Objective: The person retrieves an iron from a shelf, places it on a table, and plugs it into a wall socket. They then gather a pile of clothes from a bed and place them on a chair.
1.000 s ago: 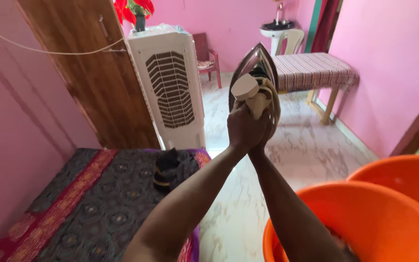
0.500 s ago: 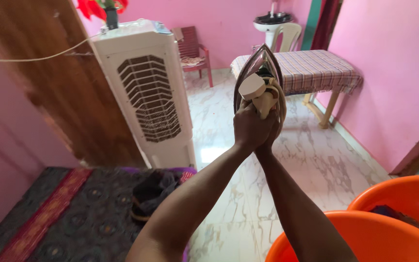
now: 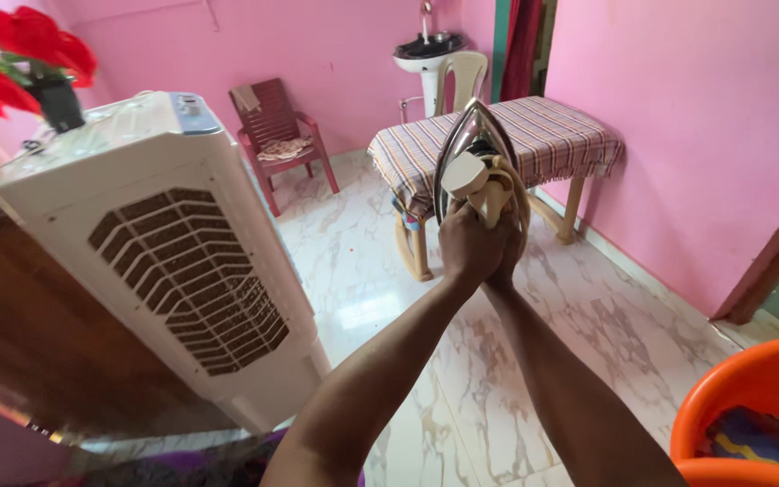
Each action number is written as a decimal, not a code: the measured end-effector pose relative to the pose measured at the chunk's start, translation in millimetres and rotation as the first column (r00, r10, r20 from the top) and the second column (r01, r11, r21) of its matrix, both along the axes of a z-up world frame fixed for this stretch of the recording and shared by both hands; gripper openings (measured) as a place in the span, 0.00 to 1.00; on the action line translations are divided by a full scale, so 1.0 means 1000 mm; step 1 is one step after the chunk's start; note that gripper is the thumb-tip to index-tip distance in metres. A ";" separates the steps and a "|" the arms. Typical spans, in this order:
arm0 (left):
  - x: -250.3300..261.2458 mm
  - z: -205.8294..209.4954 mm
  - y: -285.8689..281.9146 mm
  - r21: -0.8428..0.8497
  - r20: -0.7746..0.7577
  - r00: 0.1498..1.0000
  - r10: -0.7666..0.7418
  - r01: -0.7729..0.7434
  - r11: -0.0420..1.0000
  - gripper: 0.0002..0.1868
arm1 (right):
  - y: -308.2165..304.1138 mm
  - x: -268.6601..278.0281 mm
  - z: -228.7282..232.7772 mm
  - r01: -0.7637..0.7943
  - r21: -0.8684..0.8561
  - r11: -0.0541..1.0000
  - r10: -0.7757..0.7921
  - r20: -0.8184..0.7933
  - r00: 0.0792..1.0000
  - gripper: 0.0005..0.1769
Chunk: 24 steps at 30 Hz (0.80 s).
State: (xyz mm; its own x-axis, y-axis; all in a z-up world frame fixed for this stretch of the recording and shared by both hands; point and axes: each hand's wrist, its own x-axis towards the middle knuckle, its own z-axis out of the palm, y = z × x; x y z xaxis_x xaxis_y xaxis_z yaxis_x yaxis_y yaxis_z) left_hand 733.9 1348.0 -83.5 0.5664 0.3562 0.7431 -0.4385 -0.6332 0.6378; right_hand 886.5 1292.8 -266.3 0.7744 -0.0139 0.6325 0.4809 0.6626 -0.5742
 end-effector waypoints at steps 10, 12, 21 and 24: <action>0.201 -0.017 0.008 0.003 -0.048 0.993 -0.112 0.112 0.994 0.23 | -0.003 0.222 -0.018 -0.089 0.203 0.975 0.087 0.019 0.996 0.25; 0.247 -0.025 0.006 -0.025 -0.068 0.990 -0.120 0.118 0.993 0.23 | -0.016 0.267 -0.027 -0.101 0.213 0.972 0.100 0.017 0.995 0.25; 0.447 -0.024 0.019 -0.007 -0.138 0.978 -0.156 0.156 0.988 0.22 | 0.004 0.507 -0.030 -0.220 0.350 0.910 0.215 0.055 0.975 0.26; 0.506 -0.031 0.023 -0.056 -0.136 0.974 -0.179 0.173 0.983 0.22 | 0.004 0.570 -0.044 -0.208 0.367 0.907 0.209 0.036 0.977 0.26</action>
State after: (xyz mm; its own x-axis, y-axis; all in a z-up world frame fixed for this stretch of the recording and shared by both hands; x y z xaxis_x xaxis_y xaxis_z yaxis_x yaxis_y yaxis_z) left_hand 1240.2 1371.4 -114.9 0.7202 0.2721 0.6382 -0.4454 -0.5239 0.7260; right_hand 1456.2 1297.0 -310.7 0.7875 -0.0819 0.6109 0.3070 0.9116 -0.2735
